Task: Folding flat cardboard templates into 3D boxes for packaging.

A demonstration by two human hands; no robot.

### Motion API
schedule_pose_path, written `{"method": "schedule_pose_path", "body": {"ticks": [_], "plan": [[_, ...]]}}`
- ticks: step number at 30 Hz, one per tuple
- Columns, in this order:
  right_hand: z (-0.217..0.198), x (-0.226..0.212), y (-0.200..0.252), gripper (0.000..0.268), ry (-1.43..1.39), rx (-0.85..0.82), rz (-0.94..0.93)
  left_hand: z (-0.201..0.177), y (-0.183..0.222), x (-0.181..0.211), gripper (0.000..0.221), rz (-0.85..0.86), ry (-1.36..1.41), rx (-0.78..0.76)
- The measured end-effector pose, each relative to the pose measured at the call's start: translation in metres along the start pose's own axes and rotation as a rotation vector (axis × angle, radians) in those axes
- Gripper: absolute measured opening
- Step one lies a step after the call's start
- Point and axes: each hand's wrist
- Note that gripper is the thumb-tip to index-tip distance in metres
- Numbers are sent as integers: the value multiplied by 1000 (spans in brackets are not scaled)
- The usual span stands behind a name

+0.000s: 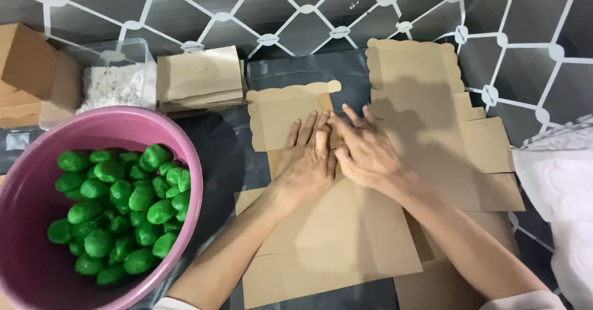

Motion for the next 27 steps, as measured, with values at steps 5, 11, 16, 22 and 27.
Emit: {"method": "schedule_pose_path", "body": {"ticks": [5,11,16,22,27], "plan": [[-37,-19,-13,42,-104,-2,4,6,0,-4,48,4,-11,-7],[-24,-8,-42,37,-253,-100,49,8,-1,-3,54,0,-90,-54],[-35,-21,-43,42,-313,-134,121,15,0,-4,62,-7,-94,-16],[-40,-41,3,55,-89,-174,163,7,2,-1,64,23,-125,-10],[-69,-49,5,50,-54,-117,25,6,1,1,64,-8,-117,-36]]}}
Point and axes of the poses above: each hand's wrist, its own y-axis away from the middle knuckle, its own z-axis out of the palm, x = y × z, and after that the axes turned 1 degree about -z, right-handed
